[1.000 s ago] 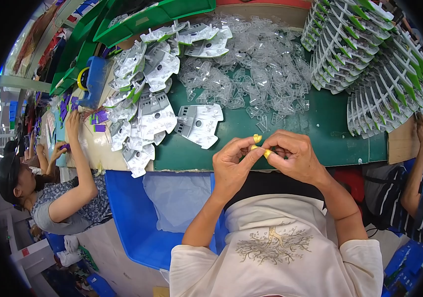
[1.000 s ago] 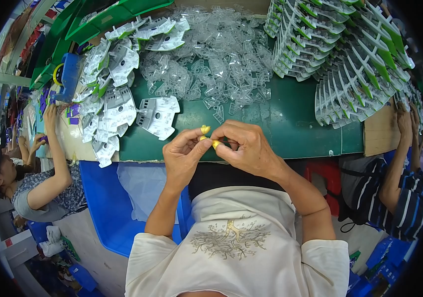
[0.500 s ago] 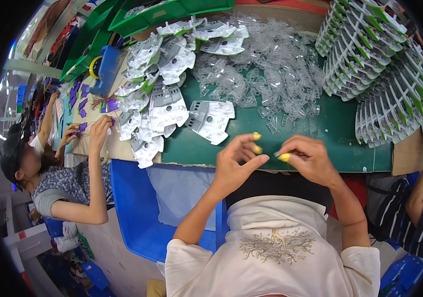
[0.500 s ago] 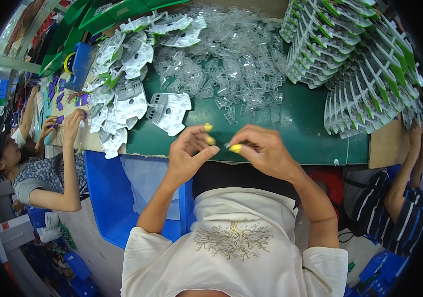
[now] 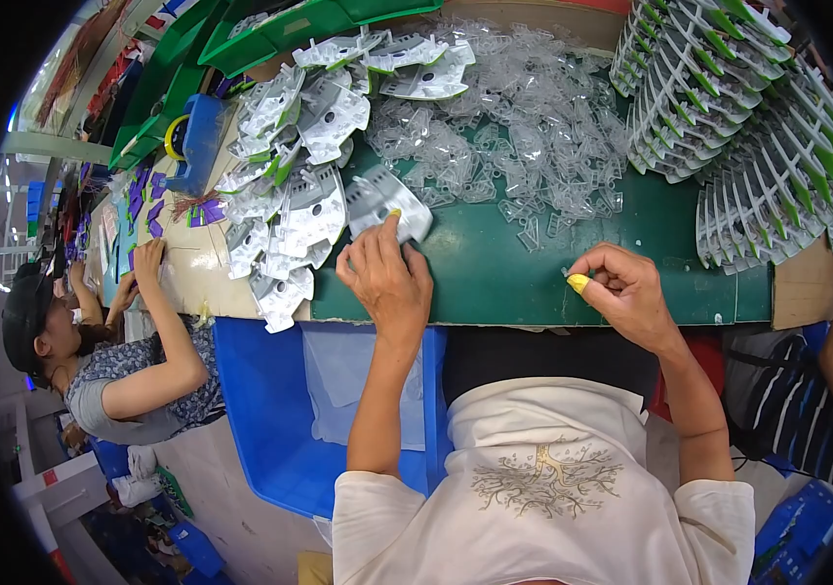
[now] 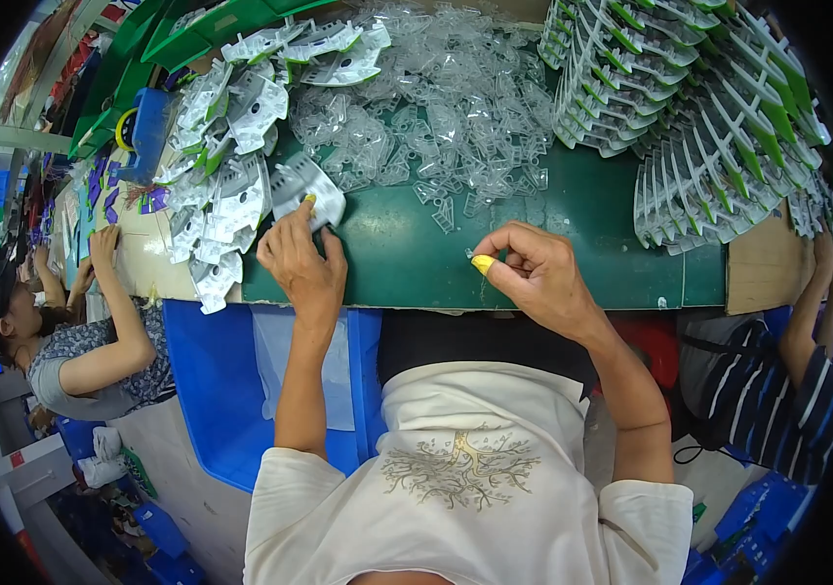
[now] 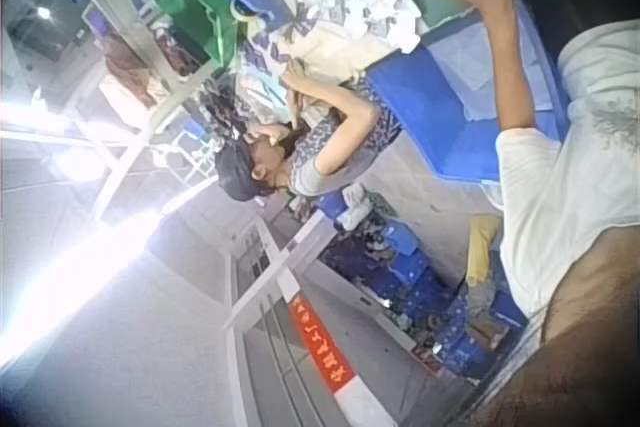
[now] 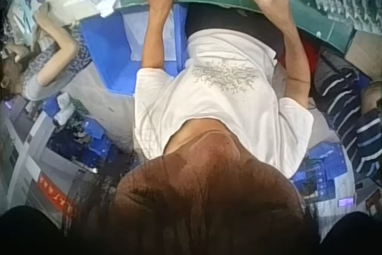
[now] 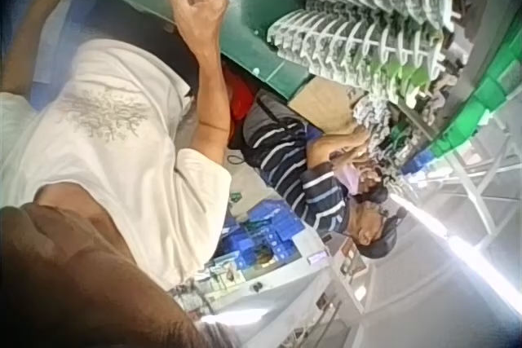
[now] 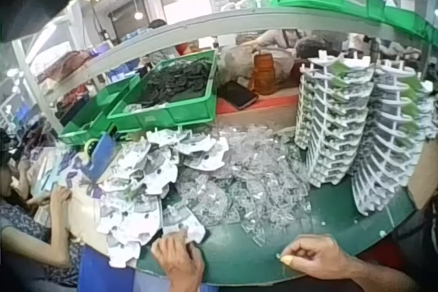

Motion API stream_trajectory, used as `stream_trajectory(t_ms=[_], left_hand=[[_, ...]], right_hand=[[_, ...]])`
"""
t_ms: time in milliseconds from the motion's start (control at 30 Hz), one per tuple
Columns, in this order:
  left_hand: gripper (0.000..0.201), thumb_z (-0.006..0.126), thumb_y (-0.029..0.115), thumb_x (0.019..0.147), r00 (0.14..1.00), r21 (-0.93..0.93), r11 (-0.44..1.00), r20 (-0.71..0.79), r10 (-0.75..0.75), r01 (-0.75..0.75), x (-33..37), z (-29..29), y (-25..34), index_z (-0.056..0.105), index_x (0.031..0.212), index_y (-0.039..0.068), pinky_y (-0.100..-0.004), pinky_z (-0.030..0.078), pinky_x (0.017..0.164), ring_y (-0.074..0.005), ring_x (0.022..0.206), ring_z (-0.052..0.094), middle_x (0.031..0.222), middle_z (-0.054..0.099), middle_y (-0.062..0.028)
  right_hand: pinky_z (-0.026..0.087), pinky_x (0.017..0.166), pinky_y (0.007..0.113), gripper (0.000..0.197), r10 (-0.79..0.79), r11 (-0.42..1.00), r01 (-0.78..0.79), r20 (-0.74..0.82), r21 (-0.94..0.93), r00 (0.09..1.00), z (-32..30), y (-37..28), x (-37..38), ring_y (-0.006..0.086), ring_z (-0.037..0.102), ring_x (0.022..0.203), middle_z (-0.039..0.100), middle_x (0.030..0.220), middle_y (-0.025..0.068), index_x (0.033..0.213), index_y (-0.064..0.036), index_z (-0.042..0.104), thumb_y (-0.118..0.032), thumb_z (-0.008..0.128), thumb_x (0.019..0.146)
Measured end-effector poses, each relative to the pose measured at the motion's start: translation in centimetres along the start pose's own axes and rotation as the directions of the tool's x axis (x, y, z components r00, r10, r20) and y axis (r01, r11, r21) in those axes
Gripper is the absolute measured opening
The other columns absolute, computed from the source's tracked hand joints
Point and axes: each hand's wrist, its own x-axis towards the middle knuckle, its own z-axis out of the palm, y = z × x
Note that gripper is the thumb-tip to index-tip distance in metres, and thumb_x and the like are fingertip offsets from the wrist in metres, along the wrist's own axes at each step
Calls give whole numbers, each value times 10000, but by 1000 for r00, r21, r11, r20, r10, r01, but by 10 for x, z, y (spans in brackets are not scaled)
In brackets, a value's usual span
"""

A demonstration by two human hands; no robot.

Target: The person assembles plastic housing parts by inserting wired circuit components into the shells by hand and stacking the assembled pieces on the workbench. The person also retrieves additional wired circuit components from an overhead tray to assemble more units.

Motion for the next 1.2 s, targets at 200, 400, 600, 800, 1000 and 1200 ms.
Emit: stream_trajectory(t_ms=[200,400,600,800,1000,1200], left_hand=[[404,720,22,704,953,-257,932,93,287,-255,-48,-28,43,639,1098,63,-460,399,930,-247,927,623,993,666,-81],[470,842,219,679,959,-268,942,142,246,-202,-65,-29,60,646,1093,111,-463,313,1025,-255,1147,559,1141,609,-56],[456,845,192,677,926,-426,884,218,308,-194,-56,-24,50,638,1063,66,-476,419,972,-325,1132,559,1138,590,-121],[257,755,44,768,964,-661,745,126,233,-94,-4,-10,12,662,1005,9,-410,495,819,-332,914,638,1011,681,-146],[336,695,-15,804,978,-431,890,68,197,-149,47,29,12,612,1128,22,-419,484,825,-334,988,602,1070,634,-145],[315,720,-28,794,951,-645,760,276,140,75,25,-6,15,618,1090,-6,-420,510,790,-366,921,627,1017,625,-164]], right_hand=[[360,505,235,87,-50,994,49,-3,-99,999,-7,2,-3,66,472,580,584,771,31,916,15,658,20,653,829],[468,529,328,163,-423,855,433,100,-284,901,25,7,13,219,574,573,645,846,97,919,-5,651,29,666,760],[513,593,377,191,-437,567,561,357,-603,826,51,3,38,250,627,778,563,875,78,923,-35,605,-83,716,775],[529,636,397,231,-341,597,555,443,-579,829,52,3,31,261,637,800,566,937,93,982,-8,623,-37,684,761],[548,664,379,311,-310,646,484,377,-591,873,53,-2,26,258,660,841,595,1006,91,1039,-9,649,30,645,730],[547,667,373,294,-306,662,472,365,-582,879,48,-2,27,253,661,840,598,1013,80,1024,-27,662,26,643,736]])
